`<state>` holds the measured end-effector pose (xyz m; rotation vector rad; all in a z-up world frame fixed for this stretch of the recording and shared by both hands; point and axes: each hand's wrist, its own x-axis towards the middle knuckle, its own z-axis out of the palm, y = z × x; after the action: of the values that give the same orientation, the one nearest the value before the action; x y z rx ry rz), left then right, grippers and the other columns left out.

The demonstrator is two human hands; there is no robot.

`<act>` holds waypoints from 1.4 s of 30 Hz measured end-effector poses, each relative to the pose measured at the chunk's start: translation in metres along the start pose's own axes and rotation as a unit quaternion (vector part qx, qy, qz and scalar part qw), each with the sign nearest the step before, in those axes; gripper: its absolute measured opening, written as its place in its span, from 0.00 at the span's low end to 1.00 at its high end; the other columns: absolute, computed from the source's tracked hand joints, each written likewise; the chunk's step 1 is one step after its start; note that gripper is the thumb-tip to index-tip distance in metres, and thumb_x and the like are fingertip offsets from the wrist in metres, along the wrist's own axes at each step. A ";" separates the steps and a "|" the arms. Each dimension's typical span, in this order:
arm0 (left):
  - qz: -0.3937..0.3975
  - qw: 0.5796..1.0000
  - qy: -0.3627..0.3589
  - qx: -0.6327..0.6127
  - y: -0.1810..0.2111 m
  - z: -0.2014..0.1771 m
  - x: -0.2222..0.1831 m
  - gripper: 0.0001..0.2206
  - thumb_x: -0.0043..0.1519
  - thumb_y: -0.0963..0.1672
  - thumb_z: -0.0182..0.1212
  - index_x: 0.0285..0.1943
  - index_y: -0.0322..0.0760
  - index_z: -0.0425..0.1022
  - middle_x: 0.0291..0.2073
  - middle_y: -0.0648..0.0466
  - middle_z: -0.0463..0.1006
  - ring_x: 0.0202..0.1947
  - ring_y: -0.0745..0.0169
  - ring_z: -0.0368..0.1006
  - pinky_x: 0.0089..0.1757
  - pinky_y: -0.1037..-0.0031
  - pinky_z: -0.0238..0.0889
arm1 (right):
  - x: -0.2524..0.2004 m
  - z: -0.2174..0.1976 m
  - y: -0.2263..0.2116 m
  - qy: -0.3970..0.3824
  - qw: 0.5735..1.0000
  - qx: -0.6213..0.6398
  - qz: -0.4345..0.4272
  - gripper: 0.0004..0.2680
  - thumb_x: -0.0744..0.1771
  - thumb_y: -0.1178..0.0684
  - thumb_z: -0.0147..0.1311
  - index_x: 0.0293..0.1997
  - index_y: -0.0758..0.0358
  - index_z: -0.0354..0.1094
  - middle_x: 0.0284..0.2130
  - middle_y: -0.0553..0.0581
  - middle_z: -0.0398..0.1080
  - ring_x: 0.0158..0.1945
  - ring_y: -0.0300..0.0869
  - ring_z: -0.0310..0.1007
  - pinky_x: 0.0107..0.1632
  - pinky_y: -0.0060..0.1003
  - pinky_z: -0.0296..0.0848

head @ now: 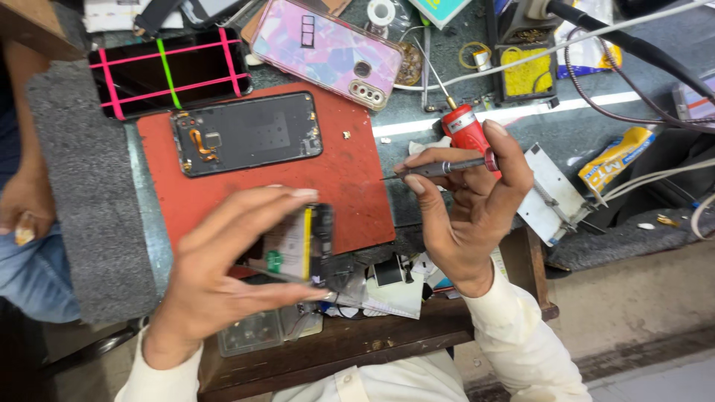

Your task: The person uses a screwdriver to remove screws from the internal board of a mobile phone and then detaches the board from the phone chassis by hand.

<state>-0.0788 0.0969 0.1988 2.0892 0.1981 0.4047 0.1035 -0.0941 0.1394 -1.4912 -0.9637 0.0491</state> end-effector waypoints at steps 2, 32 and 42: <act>-0.002 0.999 0.018 -0.042 -0.005 -0.010 -0.002 0.39 0.42 0.47 0.81 0.65 0.31 0.72 0.57 0.47 0.77 0.59 0.56 0.76 0.59 0.66 0.70 | -0.001 0.001 -0.001 -0.002 1.000 0.001 -0.001 0.27 0.73 0.70 0.55 0.74 0.51 0.38 0.48 0.65 0.71 0.48 0.47 0.79 0.52 0.36 0.84; 0.061 0.978 -0.028 0.195 -0.014 0.015 0.017 0.32 0.50 0.50 0.74 0.63 0.34 0.73 0.57 0.50 0.74 0.59 0.49 0.67 0.57 0.58 0.60 | -0.005 0.002 -0.003 -0.047 0.998 -0.036 -0.014 0.25 0.74 0.69 0.50 0.74 0.52 0.35 0.50 0.67 0.71 0.49 0.47 0.80 0.50 0.33 0.81; 0.043 0.965 0.026 0.258 -0.013 0.004 -0.010 0.32 0.51 0.51 0.72 0.64 0.35 0.73 0.60 0.49 0.73 0.63 0.50 0.65 0.60 0.56 0.55 | -0.007 0.009 -0.001 -0.078 0.995 -0.059 -0.022 0.26 0.73 0.70 0.48 0.75 0.50 0.34 0.51 0.68 0.69 0.51 0.49 0.78 0.53 0.35 0.80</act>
<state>-0.0868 0.0977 0.1833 2.6087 0.2662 0.5005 0.0936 -0.0913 0.1348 -1.5924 -1.1415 0.0802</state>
